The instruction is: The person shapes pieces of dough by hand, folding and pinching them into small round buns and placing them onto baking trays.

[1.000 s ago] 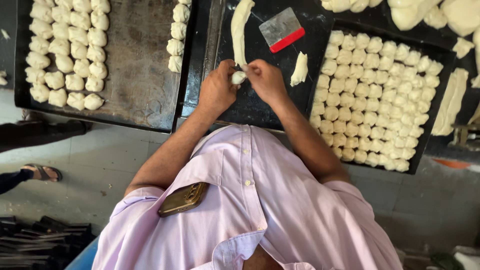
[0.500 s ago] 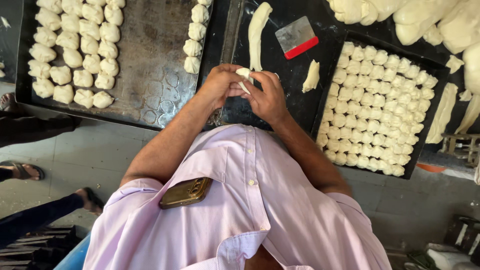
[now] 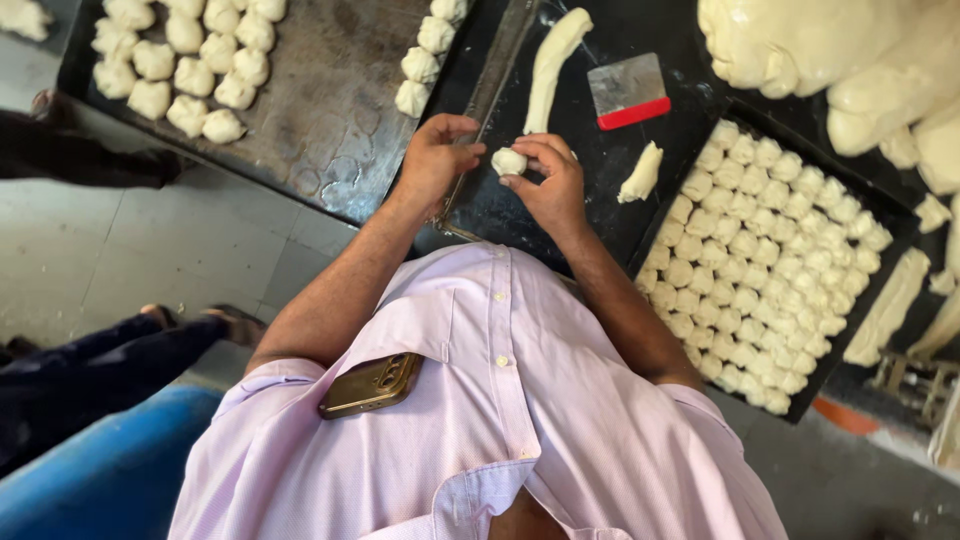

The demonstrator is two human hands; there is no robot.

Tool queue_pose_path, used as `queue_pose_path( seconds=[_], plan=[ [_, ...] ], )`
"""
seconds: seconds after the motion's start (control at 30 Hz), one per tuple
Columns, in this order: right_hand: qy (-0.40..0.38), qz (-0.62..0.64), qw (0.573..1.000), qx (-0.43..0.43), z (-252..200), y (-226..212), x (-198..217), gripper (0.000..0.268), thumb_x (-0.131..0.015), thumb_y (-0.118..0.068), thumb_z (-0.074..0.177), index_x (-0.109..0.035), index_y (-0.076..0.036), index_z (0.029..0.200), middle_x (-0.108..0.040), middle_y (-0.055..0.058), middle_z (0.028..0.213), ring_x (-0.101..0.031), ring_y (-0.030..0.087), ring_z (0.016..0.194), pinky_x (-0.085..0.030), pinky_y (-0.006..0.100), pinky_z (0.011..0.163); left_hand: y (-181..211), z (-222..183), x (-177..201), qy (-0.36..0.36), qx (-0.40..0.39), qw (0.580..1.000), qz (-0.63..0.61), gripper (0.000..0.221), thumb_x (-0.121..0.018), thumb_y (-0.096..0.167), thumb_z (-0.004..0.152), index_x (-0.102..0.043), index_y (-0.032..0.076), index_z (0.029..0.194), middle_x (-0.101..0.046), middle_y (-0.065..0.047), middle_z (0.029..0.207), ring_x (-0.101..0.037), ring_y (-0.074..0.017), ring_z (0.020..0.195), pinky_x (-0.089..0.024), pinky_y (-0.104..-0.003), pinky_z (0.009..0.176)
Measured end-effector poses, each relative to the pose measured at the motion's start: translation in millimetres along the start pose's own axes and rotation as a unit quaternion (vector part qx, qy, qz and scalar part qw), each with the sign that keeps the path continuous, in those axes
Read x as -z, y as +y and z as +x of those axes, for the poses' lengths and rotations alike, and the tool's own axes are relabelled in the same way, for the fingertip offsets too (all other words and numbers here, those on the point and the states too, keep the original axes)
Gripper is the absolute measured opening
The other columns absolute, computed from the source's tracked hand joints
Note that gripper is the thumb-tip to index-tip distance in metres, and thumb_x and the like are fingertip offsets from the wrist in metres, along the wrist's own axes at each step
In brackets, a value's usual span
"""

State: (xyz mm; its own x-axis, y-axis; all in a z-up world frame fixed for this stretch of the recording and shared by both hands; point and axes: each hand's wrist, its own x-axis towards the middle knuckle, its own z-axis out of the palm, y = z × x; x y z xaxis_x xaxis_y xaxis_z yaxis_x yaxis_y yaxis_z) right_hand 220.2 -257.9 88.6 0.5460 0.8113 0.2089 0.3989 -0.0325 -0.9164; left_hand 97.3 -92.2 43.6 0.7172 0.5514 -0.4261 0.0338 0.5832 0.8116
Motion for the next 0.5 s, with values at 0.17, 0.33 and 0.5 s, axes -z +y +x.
queue_pose_path(
  seconds=[0.17,0.33,0.5],
  plan=[
    [-0.047,0.036,0.998,-0.017,18.2,-22.4,-11.2,0.036,-0.085,0.009,0.077,-0.066,0.002,0.107,-0.062,0.009,0.122,-0.071,0.019,0.109,-0.065,0.031,0.09,7.7,-11.0,42.2,0.135,-0.075,0.988,0.007,0.023,-0.069,0.0,0.087,-0.068,0.004,0.11,-0.07,-0.005,0.105,-0.066,-0.0138,0.091,-0.055,-0.026,0.076],
    [-0.098,0.189,0.976,-0.046,54.3,-56.4,-38.5,0.034,-0.081,0.011,0.083,-0.063,-0.001,0.109,-0.063,0.007,0.116,-0.069,0.015,0.108,-0.064,0.03,0.09,23.9,-32.4,92.9,0.201,-0.092,0.975,-0.028,0.021,-0.067,0.0,0.086,-0.068,0.007,0.106,-0.071,-0.003,0.103,-0.069,-0.0139,0.09,-0.055,-0.027,0.075],
    [-0.105,0.256,0.96,0.035,83.3,-62.8,-71.0,0.02,-0.078,0.013,0.092,-0.065,0.0,0.101,-0.062,0.01,0.12,-0.068,0.017,0.109,-0.063,0.033,0.094,28.1,-46.1,124.2,0.234,-0.073,0.969,-0.043,0.019,-0.068,0.001,0.088,-0.068,0.009,0.105,-0.071,-0.004,0.102,-0.069,-0.0128,0.09,-0.054,-0.026,0.077]
  ],
)
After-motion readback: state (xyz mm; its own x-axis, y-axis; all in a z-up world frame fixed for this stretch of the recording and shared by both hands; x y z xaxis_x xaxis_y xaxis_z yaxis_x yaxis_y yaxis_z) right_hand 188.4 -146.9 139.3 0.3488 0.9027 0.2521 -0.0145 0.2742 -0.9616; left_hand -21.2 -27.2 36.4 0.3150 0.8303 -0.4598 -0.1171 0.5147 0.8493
